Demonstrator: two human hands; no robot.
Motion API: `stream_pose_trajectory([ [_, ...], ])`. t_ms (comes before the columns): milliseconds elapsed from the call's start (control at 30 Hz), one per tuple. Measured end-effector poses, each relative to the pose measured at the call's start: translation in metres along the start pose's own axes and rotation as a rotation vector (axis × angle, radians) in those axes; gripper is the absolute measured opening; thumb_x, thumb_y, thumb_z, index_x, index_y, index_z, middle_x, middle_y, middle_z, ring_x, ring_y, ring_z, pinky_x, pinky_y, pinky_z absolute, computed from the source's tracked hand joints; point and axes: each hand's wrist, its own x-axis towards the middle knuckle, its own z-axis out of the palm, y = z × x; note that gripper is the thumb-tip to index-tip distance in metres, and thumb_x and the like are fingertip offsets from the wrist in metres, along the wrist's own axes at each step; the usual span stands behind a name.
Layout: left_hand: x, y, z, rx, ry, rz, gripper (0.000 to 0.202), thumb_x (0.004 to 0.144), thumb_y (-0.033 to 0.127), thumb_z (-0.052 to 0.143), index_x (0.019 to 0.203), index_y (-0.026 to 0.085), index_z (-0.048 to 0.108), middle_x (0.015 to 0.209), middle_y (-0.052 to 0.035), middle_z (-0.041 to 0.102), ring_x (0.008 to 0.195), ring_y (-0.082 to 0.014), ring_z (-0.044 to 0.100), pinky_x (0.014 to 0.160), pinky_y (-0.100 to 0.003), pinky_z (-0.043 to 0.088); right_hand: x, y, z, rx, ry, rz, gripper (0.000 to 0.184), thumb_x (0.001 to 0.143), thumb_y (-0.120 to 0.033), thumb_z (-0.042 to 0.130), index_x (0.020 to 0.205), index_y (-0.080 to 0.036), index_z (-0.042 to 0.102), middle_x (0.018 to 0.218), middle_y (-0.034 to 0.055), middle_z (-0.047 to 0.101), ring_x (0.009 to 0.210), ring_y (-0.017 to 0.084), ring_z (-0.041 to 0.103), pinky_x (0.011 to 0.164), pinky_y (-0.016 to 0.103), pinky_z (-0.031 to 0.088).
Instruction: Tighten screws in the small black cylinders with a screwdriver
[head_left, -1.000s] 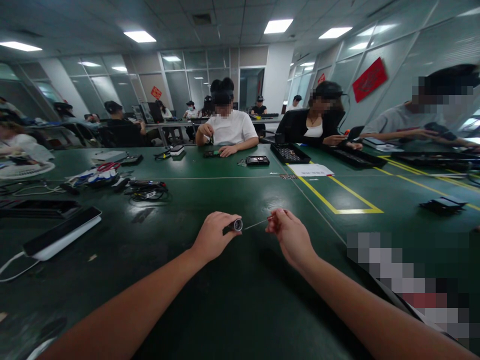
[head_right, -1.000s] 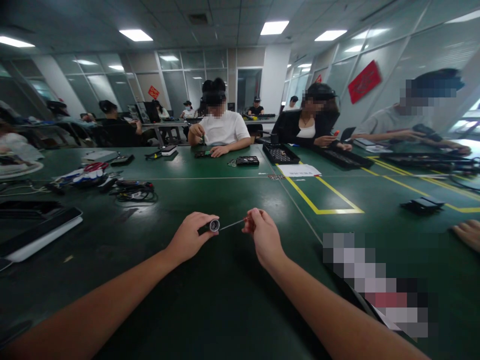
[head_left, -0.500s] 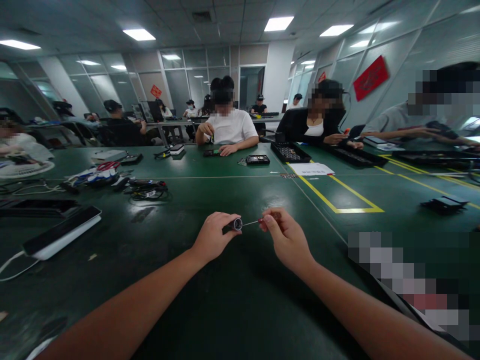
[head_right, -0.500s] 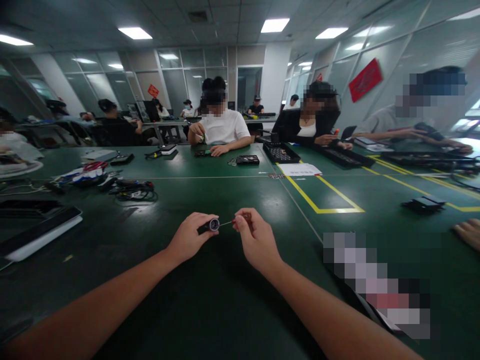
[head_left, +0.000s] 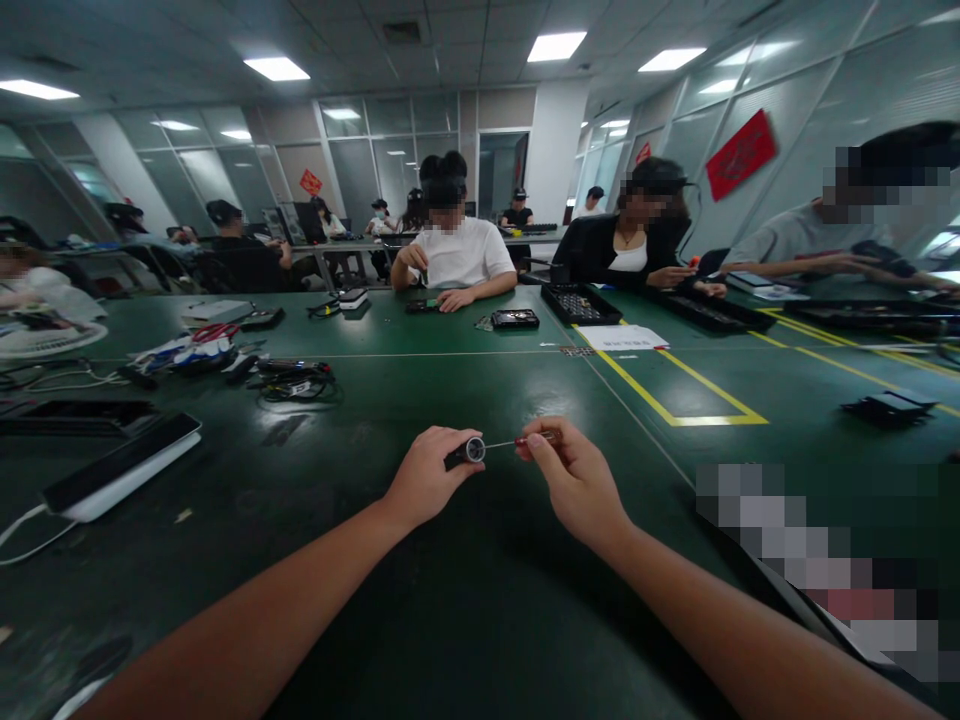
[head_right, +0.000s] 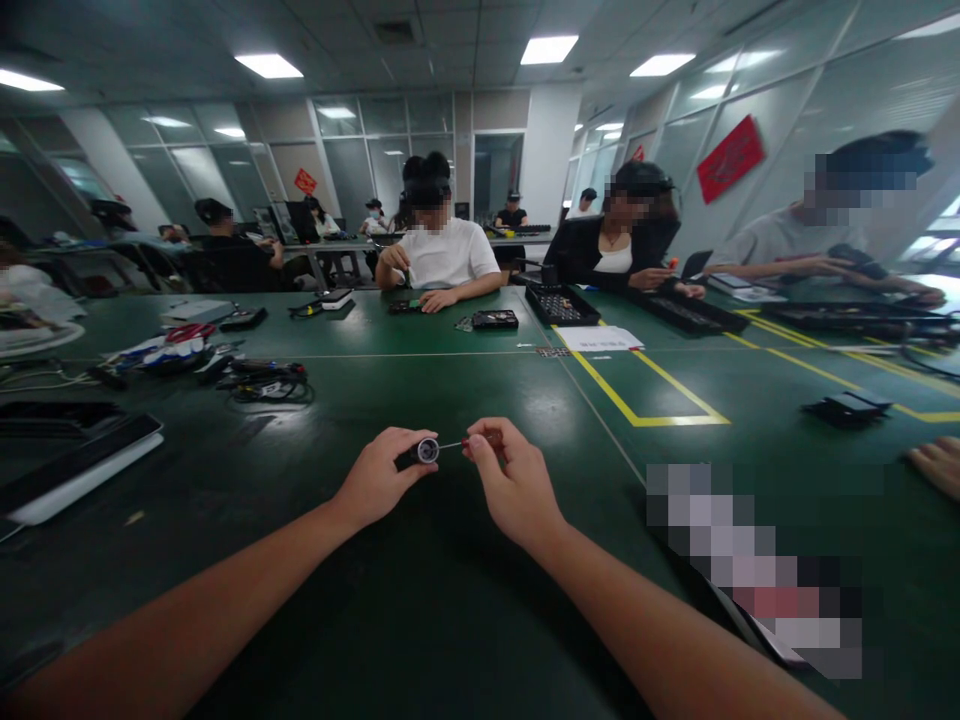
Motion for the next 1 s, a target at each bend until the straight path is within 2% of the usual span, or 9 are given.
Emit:
stream_pose_trajectory([
  [200, 0.0006, 0.0041, 0.0004, 0.006, -0.026, 0.026, 0.034, 0.086, 0.027, 0.075, 0.119, 0.026, 0.067, 0.113, -0.0022, 0.072, 0.106, -0.0235, 0.061, 0.097, -0.043, 0.046, 0.0003, -0.0049, -0.0011, -0.202, 0.076, -0.029, 0.036, 0.1, -0.048, 0.043, 0.09, -0.023, 0.068, 0.068, 0.001, 0.064, 0.06, 0.018, 0.059, 0.058, 0.031, 0.041],
  [267, 0.0004, 0.0047, 0.0011, 0.006, -0.039, 0.028, 0.035, 0.085, 0.025, 0.076, 0.118, 0.026, 0.067, 0.113, -0.0014, 0.072, 0.105, -0.0228, 0.061, 0.096, -0.042, 0.046, 0.0, -0.0054, -0.0007, -0.263, 0.088, -0.044, 0.034, 0.1, -0.046, 0.044, 0.099, -0.024, 0.069, 0.072, 0.0016, 0.067, 0.06, 0.018, 0.059, 0.058, 0.031, 0.04],
  [367, -0.0005, 0.0035, 0.0019, -0.004, -0.036, 0.021, 0.036, 0.085, 0.025, 0.075, 0.12, 0.027, 0.066, 0.113, -0.0013, 0.071, 0.106, -0.0226, 0.061, 0.095, -0.041, 0.046, -0.0016, -0.005, -0.0004, -0.284, 0.067, -0.059, 0.03, 0.1, -0.039, 0.043, 0.117, -0.024, 0.063, 0.084, 0.0034, 0.071, 0.066, 0.02, 0.062, 0.063, 0.033, 0.043],
  [467, -0.0011, 0.0024, 0.0022, -0.002, -0.023, 0.006, 0.036, 0.086, 0.025, 0.074, 0.121, 0.027, 0.066, 0.114, -0.0018, 0.071, 0.106, -0.0229, 0.06, 0.094, -0.041, 0.046, -0.0023, -0.0048, -0.0012, -0.282, 0.038, -0.057, 0.029, 0.099, -0.036, 0.043, 0.121, -0.024, 0.058, 0.088, 0.0042, 0.07, 0.071, 0.021, 0.064, 0.066, 0.034, 0.045],
  [633, -0.0002, 0.005, 0.0023, 0.02, -0.064, 0.03, 0.034, 0.086, 0.026, 0.074, 0.119, 0.026, 0.066, 0.111, -0.0023, 0.072, 0.104, -0.0229, 0.061, 0.096, -0.044, 0.045, 0.0, -0.0068, -0.0021, -0.323, 0.023, -0.057, 0.03, 0.1, -0.043, 0.042, 0.109, -0.025, 0.064, 0.078, 0.0022, 0.068, 0.063, 0.02, 0.061, 0.06, 0.032, 0.041],
  [800, -0.0002, 0.0058, 0.0017, 0.015, -0.059, 0.021, 0.033, 0.086, 0.024, 0.074, 0.118, 0.026, 0.067, 0.111, -0.0023, 0.072, 0.104, -0.0232, 0.061, 0.095, -0.043, 0.046, -0.0001, -0.0032, -0.0014, -0.309, 0.039, -0.073, 0.027, 0.099, -0.034, 0.041, 0.117, -0.025, 0.06, 0.077, 0.0016, 0.065, 0.067, 0.021, 0.06, 0.064, 0.033, 0.042],
  [900, -0.0006, 0.0042, 0.0016, 0.012, -0.049, 0.019, 0.033, 0.086, 0.025, 0.074, 0.118, 0.026, 0.067, 0.111, -0.0027, 0.072, 0.105, -0.0236, 0.062, 0.095, -0.044, 0.046, -0.0002, -0.0018, -0.0021, -0.268, 0.016, -0.072, 0.022, 0.097, -0.03, 0.041, 0.11, -0.025, 0.059, 0.076, 0.0006, 0.062, 0.069, 0.02, 0.059, 0.064, 0.032, 0.041],
  [1000, -0.0008, 0.0031, 0.0016, 0.002, -0.049, 0.024, 0.032, 0.087, 0.026, 0.073, 0.119, 0.026, 0.068, 0.112, -0.0037, 0.071, 0.105, -0.0242, 0.061, 0.096, -0.045, 0.046, 0.0004, -0.0042, -0.0026, -0.316, -0.007, -0.036, 0.024, 0.1, -0.037, 0.039, 0.104, -0.026, 0.06, 0.072, -0.0002, 0.061, 0.063, 0.02, 0.058, 0.06, 0.032, 0.038],
])
